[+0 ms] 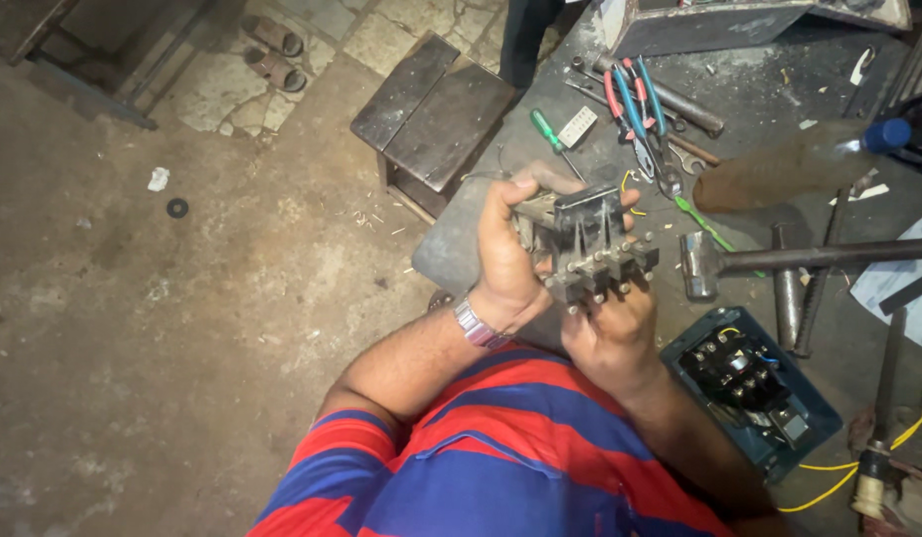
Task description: The person holds a small electrical component with multiple terminals and repeatedly wipes its surfaces with a white cloth. The component is rotated and turned over to access different sides. The work occurs at a cluttered workshop table with tools and wires visible.
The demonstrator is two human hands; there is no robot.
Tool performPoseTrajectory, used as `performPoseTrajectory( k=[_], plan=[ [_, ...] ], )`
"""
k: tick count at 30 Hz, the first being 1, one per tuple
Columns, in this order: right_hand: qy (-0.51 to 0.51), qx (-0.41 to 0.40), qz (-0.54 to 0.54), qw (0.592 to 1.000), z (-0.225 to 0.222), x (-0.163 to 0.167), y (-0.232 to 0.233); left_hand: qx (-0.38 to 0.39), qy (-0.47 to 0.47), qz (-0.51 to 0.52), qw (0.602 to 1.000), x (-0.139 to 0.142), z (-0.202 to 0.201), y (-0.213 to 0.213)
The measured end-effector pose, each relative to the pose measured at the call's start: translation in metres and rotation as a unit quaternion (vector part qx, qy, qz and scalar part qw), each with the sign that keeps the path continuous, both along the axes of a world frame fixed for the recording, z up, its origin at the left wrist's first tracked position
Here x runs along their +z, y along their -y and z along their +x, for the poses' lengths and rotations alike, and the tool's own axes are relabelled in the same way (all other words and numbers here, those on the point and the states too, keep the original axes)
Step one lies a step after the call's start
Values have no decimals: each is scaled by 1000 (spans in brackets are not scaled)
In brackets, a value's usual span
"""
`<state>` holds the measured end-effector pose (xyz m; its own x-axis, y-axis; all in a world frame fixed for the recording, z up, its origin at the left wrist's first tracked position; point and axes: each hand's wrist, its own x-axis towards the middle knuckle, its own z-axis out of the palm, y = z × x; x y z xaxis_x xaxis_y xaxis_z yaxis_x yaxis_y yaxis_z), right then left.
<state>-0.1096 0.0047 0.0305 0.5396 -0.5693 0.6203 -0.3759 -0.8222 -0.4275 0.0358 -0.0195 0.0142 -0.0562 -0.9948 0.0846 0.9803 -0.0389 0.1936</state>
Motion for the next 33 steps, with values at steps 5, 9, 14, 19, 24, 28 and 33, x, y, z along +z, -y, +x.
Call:
performPoseTrajectory(
  k=[5, 9, 14, 19, 24, 28, 33],
  plan=[
    [28, -32, 17, 999, -1, -3, 6, -14, -7, 4, 1000, -3, 0, 3],
    [-2, -25, -4, 1000, -1, -5, 7, -12, 3, 13, 1000, -5, -1, 3],
    [41, -24, 32, 998, -2, -8, 11, -32, -36, -8, 999, -6, 1, 4],
    [8, -28, -34, 999, -3, -9, 9, -28, -1, 9, 1000, -2, -2, 2],
    [15, -16, -24, 999, -5, -8, 8, -41, 0, 33, 999, -3, -3, 0],
    [12, -17, -20, 1000, -6, -6, 7, -39, 6, 36, 999, -8, -5, -2],
    [58, 2, -8, 998, -6, -2, 7, -41, 37, 70, 996, -12, -7, -3]
  ],
)
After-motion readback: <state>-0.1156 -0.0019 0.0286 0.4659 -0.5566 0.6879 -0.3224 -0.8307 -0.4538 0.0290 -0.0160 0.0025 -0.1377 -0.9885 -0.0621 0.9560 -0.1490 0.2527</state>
